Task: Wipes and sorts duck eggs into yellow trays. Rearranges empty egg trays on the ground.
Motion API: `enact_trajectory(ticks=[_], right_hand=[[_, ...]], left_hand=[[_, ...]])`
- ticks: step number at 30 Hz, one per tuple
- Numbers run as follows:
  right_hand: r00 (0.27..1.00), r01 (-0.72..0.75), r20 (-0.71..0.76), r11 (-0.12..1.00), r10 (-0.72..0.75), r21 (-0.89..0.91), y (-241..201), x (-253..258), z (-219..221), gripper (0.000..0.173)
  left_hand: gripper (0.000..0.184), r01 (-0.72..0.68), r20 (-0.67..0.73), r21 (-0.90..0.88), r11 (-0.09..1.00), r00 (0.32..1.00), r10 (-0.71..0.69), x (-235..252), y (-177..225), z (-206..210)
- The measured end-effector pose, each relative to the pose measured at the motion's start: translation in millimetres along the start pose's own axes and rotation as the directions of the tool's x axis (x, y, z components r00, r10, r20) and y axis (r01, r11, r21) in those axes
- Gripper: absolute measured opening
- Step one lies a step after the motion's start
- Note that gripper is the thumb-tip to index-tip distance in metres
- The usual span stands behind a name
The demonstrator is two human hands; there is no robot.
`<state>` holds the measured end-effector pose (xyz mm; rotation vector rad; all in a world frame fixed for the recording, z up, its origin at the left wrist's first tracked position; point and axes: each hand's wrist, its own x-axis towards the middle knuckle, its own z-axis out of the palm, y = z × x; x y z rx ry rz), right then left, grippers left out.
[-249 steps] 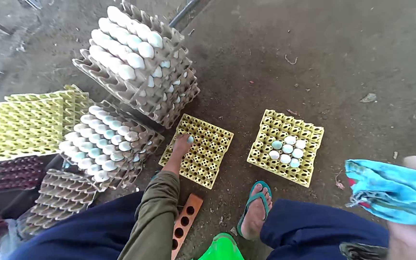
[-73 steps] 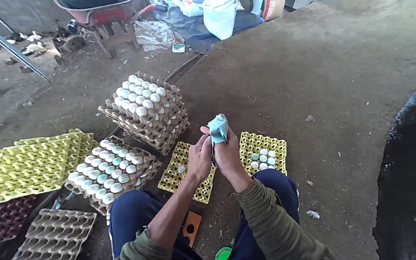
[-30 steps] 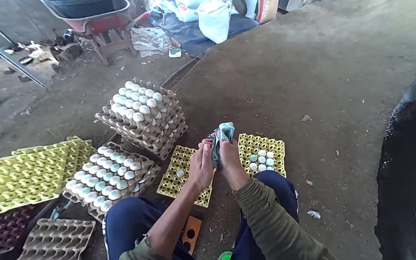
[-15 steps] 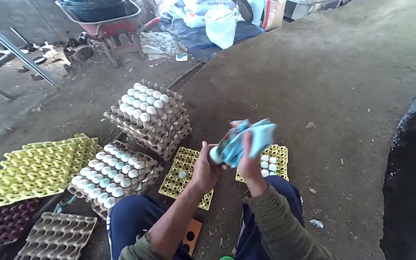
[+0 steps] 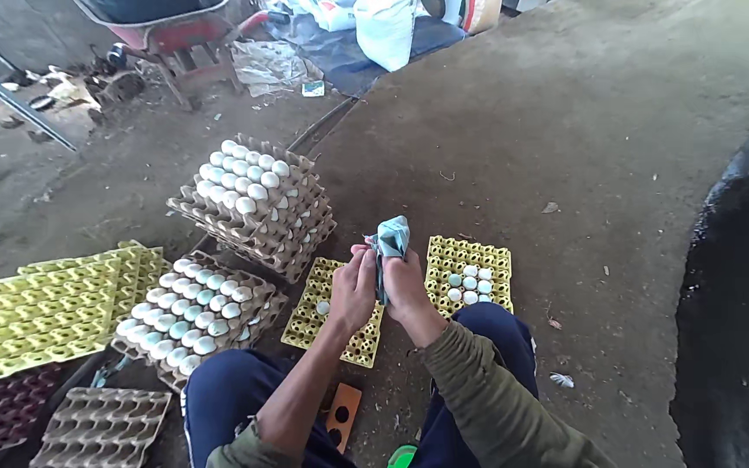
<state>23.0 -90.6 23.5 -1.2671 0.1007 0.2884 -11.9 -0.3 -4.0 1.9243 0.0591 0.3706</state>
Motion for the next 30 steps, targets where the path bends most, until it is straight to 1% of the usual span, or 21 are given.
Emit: enact_trajectory(ticks=[2, 4, 6, 8, 9, 11, 12, 14, 15, 16, 18, 19, 20, 21, 22, 24, 25, 26, 27, 29, 30], right_hand=[[0.998, -0.057, 0.01, 0.998, 0.057, 0.017, -7.2, 2.1, -4.6, 0.026], [0.997, -0.077, 0.023, 0.997, 0.077, -0.011, -13.3, 5.6, -12.1, 0.024], [0.997, -0.072, 0.007, 0.997, 0.072, 0.013, -16.1, 9.9, -18.8, 0.024], [0.999, -0.033, -0.039, 0.996, 0.036, 0.08, -19.7, 17.5, -25.7, 0.025], [0.998, 0.006, -0.061, 0.995, 0.0, 0.097, -22.3, 22.1, -31.8, 0.025], [0.98, 0.13, -0.152, 0.992, -0.127, 0.006, -29.5, 29.5, -42.0, 0.023], [0.957, 0.208, -0.187, 0.974, -0.222, -0.092, -31.7, 31.5, -45.3, 0.023], [0.902, 0.345, -0.167, 0.897, -0.399, -0.276, -34.3, 30.1, -48.2, 0.023], [0.87, 0.423, -0.107, 0.84, -0.481, -0.34, -34.1, 27.2, -48.8, 0.028], [0.832, 0.51, -0.018, 0.776, -0.555, -0.37, -32.4, 24.2, -49.7, 0.04], [0.726, 0.672, 0.18, 0.631, -0.663, -0.388, -27.6, 18.0, -49.3, 0.073], [0.667, 0.731, 0.254, 0.55, -0.701, -0.403, -25.2, 14.0, -46.5, 0.081], [0.622, 0.768, 0.319, 0.478, -0.715, -0.426, -22.5, 9.0, -42.5, 0.081], [0.591, 0.793, 0.381, 0.427, -0.711, -0.434, -17.7, 4.1, -37.6, 0.075], [0.569, 0.812, 0.44, 0.388, -0.695, -0.437, -10.9, 0.3, -32.5, 0.064], [0.547, 0.828, 0.555, 0.306, -0.627, -0.47, 4.0, -1.7, -23.7, 0.041], [0.546, 0.833, 0.597, 0.3, -0.588, -0.465, 10.0, -0.3, -20.7, 0.036], [0.553, 0.833, 0.619, 0.346, -0.557, -0.432, 14.7, 0.8, -18.5, 0.036], [0.579, 0.812, 0.616, 0.444, -0.535, -0.378, 17.9, 1.0, -16.4, 0.038], [0.687, 0.679, 0.557, 0.686, -0.467, -0.262, 18.2, 0.2, -11.1, 0.044], [0.743, 0.588, 0.517, 0.783, -0.424, -0.203, 17.5, -0.9, -8.8, 0.045]], left_hand=[[0.042, 0.006, 0.066, -0.034, 0.999, 0.998, -0.003, 2.3, 0.0, -3.1], [0.04, 0.072, 0.165, -0.146, 0.987, 0.985, -0.048, 4.8, 0.6, -5.9], [0.038, 0.167, 0.264, -0.312, 0.935, 0.961, -0.084, 5.7, 1.7, -7.4], [0.029, 0.238, 0.339, -0.475, 0.847, 0.938, -0.073, 7.0, 1.2, -10.2], [0.033, 0.269, 0.379, -0.551, 0.79, 0.924, -0.051, 8.0, -1.6, -12.4], [0.059, 0.303, 0.415, -0.681, 0.667, 0.91, 0.01, 10.7, -11.0, -14.9], [0.06, 0.303, 0.403, -0.739, 0.602, 0.915, 0.034, 11.2, -14.8, -15.0], [0.045, 0.266, 0.349, -0.833, 0.485, 0.933, 0.088, 12.3, -19.9, -13.1], [0.038, 0.24, 0.321, -0.863, 0.445, 0.94, 0.117, 13.0, -21.8, -11.8], [0.036, 0.225, 0.299, -0.884, 0.41, 0.946, 0.124, 12.8, -23.1, -10.4], [0.051, 0.233, 0.283, -0.891, 0.388, 0.956, 0.074, 11.2, -21.2, -8.0], [0.062, 0.251, 0.286, -0.878, 0.407, 0.958, 0.026, 10.2, -17.3, -7.0], [0.066, 0.268, 0.289, -0.85, 0.454, 0.957, -0.023, 8.7, -10.7, -5.9], [0.06, 0.28, 0.281, -0.827, 0.487, 0.957, -0.072, 6.1, -2.5, -5.2], [0.051, 0.273, 0.233, -0.813, 0.514, 0.962, -0.143, 2.2, 6.8, -3.5], [0.032, 0.188, -0.002, -0.766, 0.615, 0.956, -0.295, -6.5, 17.7, 3.2], [0.029, 0.139, -0.106, -0.721, 0.679, 0.946, -0.307, -8.6, 15.9, 4.6], [0.027, 0.102, -0.183, -0.668, 0.737, 0.938, -0.295, -9.3, 12.6, 4.8], [0.025, 0.062, -0.238, -0.605, 0.794, 0.938, -0.254, -9.1, 10.4, 4.0], [0.029, -0.059, -0.281, -0.433, 0.9, 0.957, -0.073, -3.9, 5.7, -0.9], [0.04, -0.112, -0.277, -0.332, 0.937, 0.961, 0.016, -2.1, 1.1, -3.2]])
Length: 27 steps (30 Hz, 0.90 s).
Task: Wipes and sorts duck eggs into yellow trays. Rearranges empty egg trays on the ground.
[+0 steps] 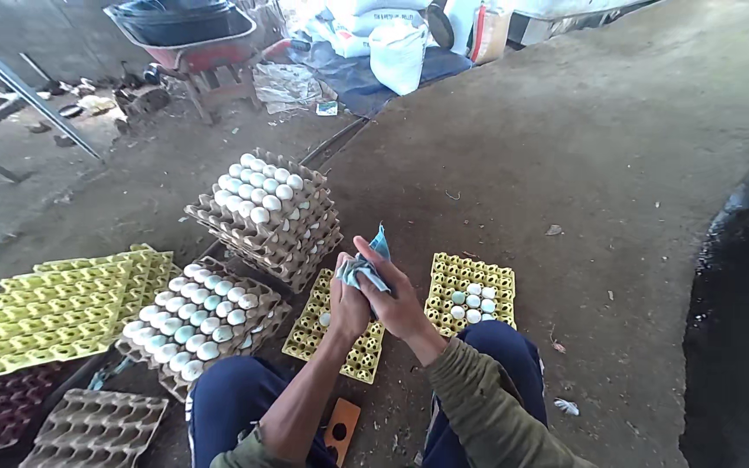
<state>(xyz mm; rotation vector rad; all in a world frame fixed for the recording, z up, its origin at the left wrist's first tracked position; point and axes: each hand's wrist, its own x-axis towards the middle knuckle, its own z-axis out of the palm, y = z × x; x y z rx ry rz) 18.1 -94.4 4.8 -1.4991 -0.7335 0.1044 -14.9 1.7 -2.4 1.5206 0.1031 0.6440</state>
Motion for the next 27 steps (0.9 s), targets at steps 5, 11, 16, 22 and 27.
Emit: enact_trajectory(ticks=[5, 11, 16, 22, 27], right_hand=[[0.956, -0.215, -0.124, 0.924, 0.265, 0.315, -5.6, 6.7, 3.4, 0.033], [0.79, -0.472, -0.094, 0.699, 0.606, 0.537, -7.1, 14.3, -6.6, 0.025], [0.739, -0.432, -0.171, 0.654, 0.651, 0.621, -5.6, 17.8, -15.4, 0.027], [0.86, 0.001, -0.448, 0.878, 0.244, 0.479, -18.5, 19.1, -30.8, 0.031], [0.894, 0.267, -0.32, 0.947, -0.313, -0.178, -12.2, -1.3, -3.8, 0.03]], left_hand=[[0.052, -0.226, 0.182, 0.407, 0.885, 0.97, 0.164, 1.3, -6.3, -10.7], [0.035, -0.522, 0.416, 0.475, 0.708, 0.843, 0.343, 1.9, -5.0, -14.1], [0.03, -0.029, 0.361, 0.065, 0.997, 0.933, 0.004, 8.2, 7.3, -15.3], [0.026, 0.388, 0.43, -0.62, 0.682, 0.895, -0.118, 23.4, -0.9, -20.9], [0.051, 0.472, 0.293, -0.515, 0.715, 0.881, -0.371, 12.9, 17.0, 2.4]])
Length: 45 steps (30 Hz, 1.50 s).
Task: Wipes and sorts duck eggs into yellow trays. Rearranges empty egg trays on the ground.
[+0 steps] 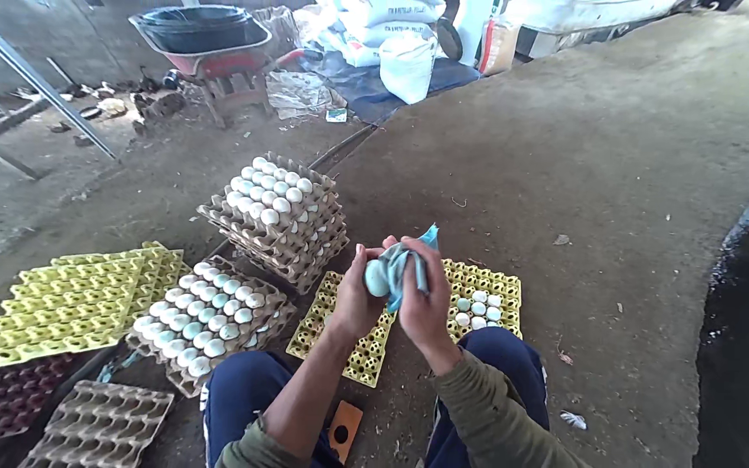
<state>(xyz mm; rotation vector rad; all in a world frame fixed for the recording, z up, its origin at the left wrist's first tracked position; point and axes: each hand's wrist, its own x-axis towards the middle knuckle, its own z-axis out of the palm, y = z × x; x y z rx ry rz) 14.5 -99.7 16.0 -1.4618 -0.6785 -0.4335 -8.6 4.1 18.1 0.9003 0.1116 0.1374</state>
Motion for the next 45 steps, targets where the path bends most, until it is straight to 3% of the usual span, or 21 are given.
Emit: enact_trajectory(ticks=[1, 3, 7, 10, 12, 15, 17, 19, 21, 23, 26, 28, 30, 33, 35, 38, 40, 45], right_hand=[[0.996, 0.051, 0.072, 0.996, -0.046, -0.067, 2.8, -8.5, 6.7, 0.032], [0.989, 0.026, 0.147, 0.993, -0.008, -0.119, 6.5, -17.9, 18.8, 0.032], [0.939, -0.335, 0.09, 0.942, 0.331, 0.027, 0.0, -10.4, 23.0, 0.034], [0.824, -0.558, 0.053, 0.793, 0.564, 0.244, -2.8, -2.6, 20.4, 0.03], [0.718, -0.656, 0.045, 0.653, 0.695, 0.378, -2.4, 2.6, 18.2, 0.026], [0.553, -0.743, 0.062, 0.459, 0.831, 0.487, -3.1, 11.1, 14.1, 0.022], [0.509, -0.755, 0.073, 0.404, 0.858, 0.517, -0.2, 11.8, 12.1, 0.021], [0.505, -0.742, 0.067, 0.393, 0.86, 0.542, 4.2, 13.8, 8.4, 0.024], [0.52, -0.698, 0.043, 0.395, 0.853, 0.598, 6.8, 18.9, 1.3, 0.027], [0.586, -0.608, -0.018, 0.454, 0.81, 0.651, 5.6, 27.8, -11.3, 0.029], [0.76, -0.428, -0.205, 0.712, 0.617, 0.557, 3.3, 32.0, -25.4, 0.026], [0.901, -0.272, -0.26, 0.919, 0.347, 0.284, 5.0, 22.4, -24.9, 0.025], [0.986, -0.091, -0.142, 0.994, 0.082, -0.053, 7.0, 6.7, -16.4, 0.028], [0.996, 0.086, 0.043, 0.968, -0.078, -0.235, 15.6, -8.6, 1.7, 0.031], [1.0, 0.009, 0.028, 0.972, -0.002, -0.236, 16.9, -7.7, 5.0, 0.029], [0.956, -0.291, -0.041, 0.931, 0.289, -0.222, 14.7, 9.5, -3.4, 0.024], [0.891, -0.451, -0.07, 0.861, 0.448, -0.234, 12.0, 16.3, -7.1, 0.022], [0.806, -0.59, -0.09, 0.783, 0.585, -0.196, 13.1, 25.0, -12.0, 0.023]], left_hand=[[0.046, -0.043, -0.087, 0.038, 0.998, 0.995, 0.046, -3.7, -4.0, 4.1], [0.03, -0.201, -0.125, 0.234, 0.951, 0.964, 0.235, -6.7, -11.1, 0.1], [0.026, -0.264, -0.001, 0.625, 0.735, 0.941, 0.339, 0.1, -5.8, -9.0], [0.035, -0.308, 0.135, 0.828, 0.468, 0.92, 0.367, 4.3, -8.1, -18.1], [0.037, -0.372, 0.246, 0.868, 0.329, 0.897, 0.367, 2.8, -7.0, -18.2], [0.038, -0.504, 0.401, 0.83, 0.24, 0.837, 0.371, 2.3, -9.1, -21.3], [0.036, -0.487, 0.372, 0.8, 0.352, 0.861, 0.347, 2.6, -11.2, -22.8], [0.036, -0.387, 0.277, 0.702, 0.598, 0.922, 0.272, 3.7, -7.9, -19.3], [0.046, -0.278, 0.226, 0.489, 0.827, 0.956, 0.188, 6.2, -4.2, -20.4], [0.044, -0.184, 0.224, 0.232, 0.955, 0.966, 0.132, 10.2, -2.2, -24.3], [0.026, -0.069, 0.247, -0.073, 0.995, 0.965, 0.085, 10.1, 1.9, -22.9], [0.03, 0.012, 0.182, -0.143, 0.99, 0.983, 0.015, 4.3, 4.3, -10.7], [0.047, 0.074, 0.037, -0.115, 0.991, 0.997, -0.07, 0.1, 4.6, 5.9], [0.053, -0.013, -0.033, 0.169, 0.986, 0.999, 0.019, -2.4, -1.2, 8.5], [0.047, -0.129, 0.035, 0.374, 0.918, 0.992, 0.125, 0.4, -4.8, -2.4], [0.035, -0.212, 0.198, 0.559, 0.802, 0.973, 0.12, -2.2, -2.5, -8.5], [0.034, -0.171, 0.226, 0.588, 0.791, 0.973, 0.043, -7.3, -1.0, -6.5], [0.04, -0.044, 0.281, 0.479, 0.877, 0.954, -0.105, -9.3, -0.3, -12.8]])
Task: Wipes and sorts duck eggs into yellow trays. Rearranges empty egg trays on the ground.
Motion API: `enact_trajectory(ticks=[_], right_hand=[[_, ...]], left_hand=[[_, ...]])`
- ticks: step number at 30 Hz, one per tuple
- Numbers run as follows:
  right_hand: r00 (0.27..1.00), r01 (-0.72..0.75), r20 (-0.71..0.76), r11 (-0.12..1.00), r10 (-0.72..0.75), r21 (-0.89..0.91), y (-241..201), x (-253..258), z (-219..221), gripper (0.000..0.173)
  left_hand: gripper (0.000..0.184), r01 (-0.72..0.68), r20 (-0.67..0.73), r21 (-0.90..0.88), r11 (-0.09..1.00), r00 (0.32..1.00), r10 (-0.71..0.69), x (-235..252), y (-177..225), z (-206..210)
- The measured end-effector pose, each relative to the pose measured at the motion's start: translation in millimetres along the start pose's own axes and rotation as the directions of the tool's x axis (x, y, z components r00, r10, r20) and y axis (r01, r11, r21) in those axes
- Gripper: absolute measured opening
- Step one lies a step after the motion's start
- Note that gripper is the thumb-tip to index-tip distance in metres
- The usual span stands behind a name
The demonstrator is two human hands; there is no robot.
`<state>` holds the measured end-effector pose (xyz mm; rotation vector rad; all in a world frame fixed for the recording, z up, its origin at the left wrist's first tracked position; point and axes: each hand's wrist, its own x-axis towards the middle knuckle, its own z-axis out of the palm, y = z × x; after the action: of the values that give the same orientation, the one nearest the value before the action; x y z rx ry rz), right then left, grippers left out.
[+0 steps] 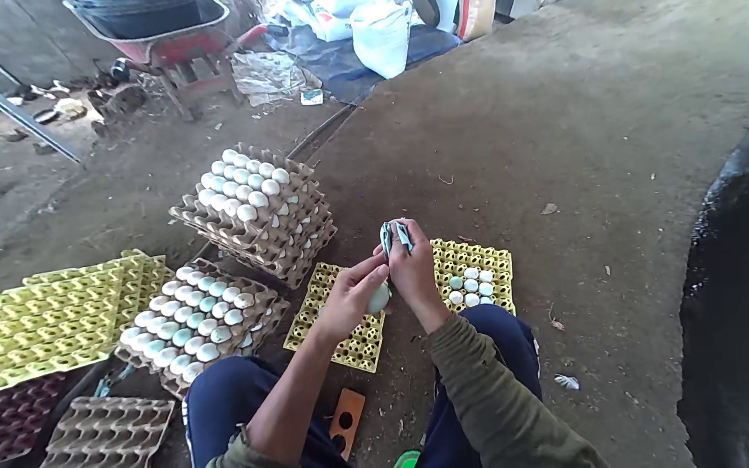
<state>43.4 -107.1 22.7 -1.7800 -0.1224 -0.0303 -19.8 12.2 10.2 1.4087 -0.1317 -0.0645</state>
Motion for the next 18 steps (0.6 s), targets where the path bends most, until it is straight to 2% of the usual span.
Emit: enact_trajectory(ticks=[2, 4, 6, 7, 9, 11, 13, 15, 16, 18], right_hand=[[0.997, -0.077, -0.005, 0.992, 0.078, 0.104, 2.2, 10.7, -7.0, 0.028], [0.985, -0.143, -0.049, 0.938, 0.167, 0.317, 5.6, 24.8, -19.2, 0.031], [0.982, -0.06, -0.131, 0.878, 0.137, 0.475, 0.4, 27.9, -27.7, 0.027], [0.984, 0.045, -0.169, 0.862, 0.048, 0.504, -3.5, 23.3, -29.0, 0.026], [0.947, 0.311, -0.222, 0.843, -0.234, 0.439, -8.4, 8.1, -27.1, 0.023], [0.825, 0.565, -0.201, 0.784, -0.528, 0.257, -5.0, -9.7, -21.5, 0.023], [0.688, 0.725, -0.073, 0.68, -0.722, 0.111, 2.4, -24.1, -9.0, 0.024], [0.599, 0.798, 0.093, 0.602, -0.795, 0.007, 11.2, -31.4, 7.3, 0.029], [0.593, 0.803, 0.153, 0.595, -0.79, -0.04, 14.8, -32.2, 14.5, 0.031], [0.661, 0.739, 0.196, 0.673, -0.725, -0.003, 17.7, -31.8, 21.5, 0.033]], left_hand=[[0.045, -0.013, 0.016, -0.141, 0.99, 1.0, 0.016, -1.7, -1.3, -1.8], [0.052, -0.038, 0.006, -0.313, 0.949, 0.999, 0.042, -4.9, 1.6, 2.0], [0.051, -0.049, -0.02, -0.474, 0.879, 0.999, 0.044, -4.4, 4.8, 3.6], [0.051, -0.054, -0.048, -0.553, 0.832, 0.998, 0.033, -2.7, 5.1, 3.1], [0.059, -0.065, -0.109, -0.649, 0.758, 0.994, -0.008, 0.9, 5.3, 1.9], [0.073, -0.062, -0.196, -0.682, 0.729, 0.975, -0.101, 4.1, 8.1, 5.4], [0.079, -0.038, -0.285, -0.672, 0.739, 0.935, -0.211, 7.9, 11.1, 10.8], [0.068, -0.078, -0.359, -0.637, 0.767, 0.911, -0.204, 7.5, 11.1, 16.7], [0.06, -0.135, -0.406, -0.589, 0.797, 0.902, -0.147, 6.9, 9.6, 19.7], [0.056, -0.178, -0.478, -0.46, 0.87, 0.875, -0.074, 6.7, 8.4, 21.2]])
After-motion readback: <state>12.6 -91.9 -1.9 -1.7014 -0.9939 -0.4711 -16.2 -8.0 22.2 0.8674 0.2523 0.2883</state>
